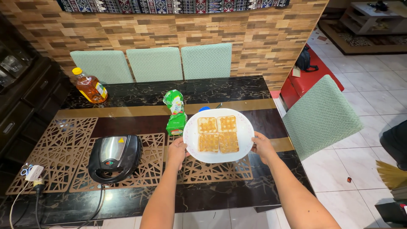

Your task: The person spreads peanut butter from a jar onto waffle pieces on a plate using a knife, then closes the jar lid. They unplug the sandwich press, reposition it, and carry the plate of waffles across the table.

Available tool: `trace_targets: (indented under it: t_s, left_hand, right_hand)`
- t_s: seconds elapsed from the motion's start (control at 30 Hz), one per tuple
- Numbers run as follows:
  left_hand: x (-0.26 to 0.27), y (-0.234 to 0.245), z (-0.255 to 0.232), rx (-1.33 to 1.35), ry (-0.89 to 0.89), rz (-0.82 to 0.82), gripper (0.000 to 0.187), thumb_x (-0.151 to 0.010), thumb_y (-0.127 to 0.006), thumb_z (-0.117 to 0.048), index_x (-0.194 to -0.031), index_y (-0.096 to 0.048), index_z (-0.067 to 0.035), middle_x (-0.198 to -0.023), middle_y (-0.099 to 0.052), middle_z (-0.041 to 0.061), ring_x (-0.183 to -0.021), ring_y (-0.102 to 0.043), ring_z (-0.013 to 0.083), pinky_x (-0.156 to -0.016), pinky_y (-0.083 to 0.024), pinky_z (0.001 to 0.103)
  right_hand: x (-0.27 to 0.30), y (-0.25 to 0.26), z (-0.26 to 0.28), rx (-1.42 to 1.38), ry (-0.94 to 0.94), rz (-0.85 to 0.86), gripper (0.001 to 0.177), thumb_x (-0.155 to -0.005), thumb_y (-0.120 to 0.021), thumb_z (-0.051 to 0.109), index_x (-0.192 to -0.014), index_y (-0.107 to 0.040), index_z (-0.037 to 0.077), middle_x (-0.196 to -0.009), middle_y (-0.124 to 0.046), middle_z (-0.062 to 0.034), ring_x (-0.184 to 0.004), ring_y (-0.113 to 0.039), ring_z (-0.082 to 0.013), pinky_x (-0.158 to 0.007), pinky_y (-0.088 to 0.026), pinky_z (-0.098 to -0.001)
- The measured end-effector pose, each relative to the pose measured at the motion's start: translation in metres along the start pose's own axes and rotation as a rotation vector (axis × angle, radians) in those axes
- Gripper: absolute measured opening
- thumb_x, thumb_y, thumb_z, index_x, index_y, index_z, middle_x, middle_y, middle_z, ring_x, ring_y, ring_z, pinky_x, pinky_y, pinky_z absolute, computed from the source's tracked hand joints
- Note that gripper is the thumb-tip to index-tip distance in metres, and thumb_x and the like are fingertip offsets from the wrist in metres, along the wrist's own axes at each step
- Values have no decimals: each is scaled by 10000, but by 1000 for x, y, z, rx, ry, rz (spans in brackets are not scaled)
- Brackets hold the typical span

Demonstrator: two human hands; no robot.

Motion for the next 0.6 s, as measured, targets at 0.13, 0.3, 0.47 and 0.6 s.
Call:
trace_targets:
  t_s: [0.13, 0.3, 0.47, 0.6]
  left_hand:
    - [3, -6, 4, -4, -13, 6, 332, -955, -522, -61, -1251, -669, -27, -1147, -742, 80, -942, -711, 165, -828, -608, 345]
    - [6, -13, 6, 4, -7, -1, 333, -948, -531, -64, -1251, -665, -30, -1154, -744, 84, -939, -709, 155, -816, -599, 342]
    - [11, -19, 3, -8, -26, 7, 332, -947, -531, -67, -1237, -687, -17, -1119, -741, 87, -923, -708, 164, -814, -609, 340]
    - [17, -23, 0, -2, -39, 10, 345, -936, -527, -57, -1239, -687, -16, -1092, -744, 87, -921, -713, 171, -813, -618, 342]
  right_hand:
    - [2, 8, 0, 14, 0, -5, 394, -993, -508, 121, -1372, -612, 100, -1095, -701, -56, -908, -649, -162, -846, -523, -333]
    - [4, 16, 3, 14, 2, 1, 398, -993, -494, 124, -1372, -614, 104, -1083, -701, -41, -884, -639, -139, -829, -526, -323]
    - [8, 22, 7, 31, 12, -3, 395, -996, -499, 117, -1373, -614, 94, -1076, -704, -32, -866, -642, -116, -807, -519, -304]
    - [7, 26, 8, 32, 13, -2, 387, -1006, -490, 121, -1373, -609, 95, -1064, -696, -32, -861, -634, -109, -797, -531, -296]
Point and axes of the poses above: each hand's wrist, its own x-axis away from the middle knuckle, its own y-axis out of the back of the hand, z = x × y, the point moved 6 cm from there along -x, towards the middle knuckle
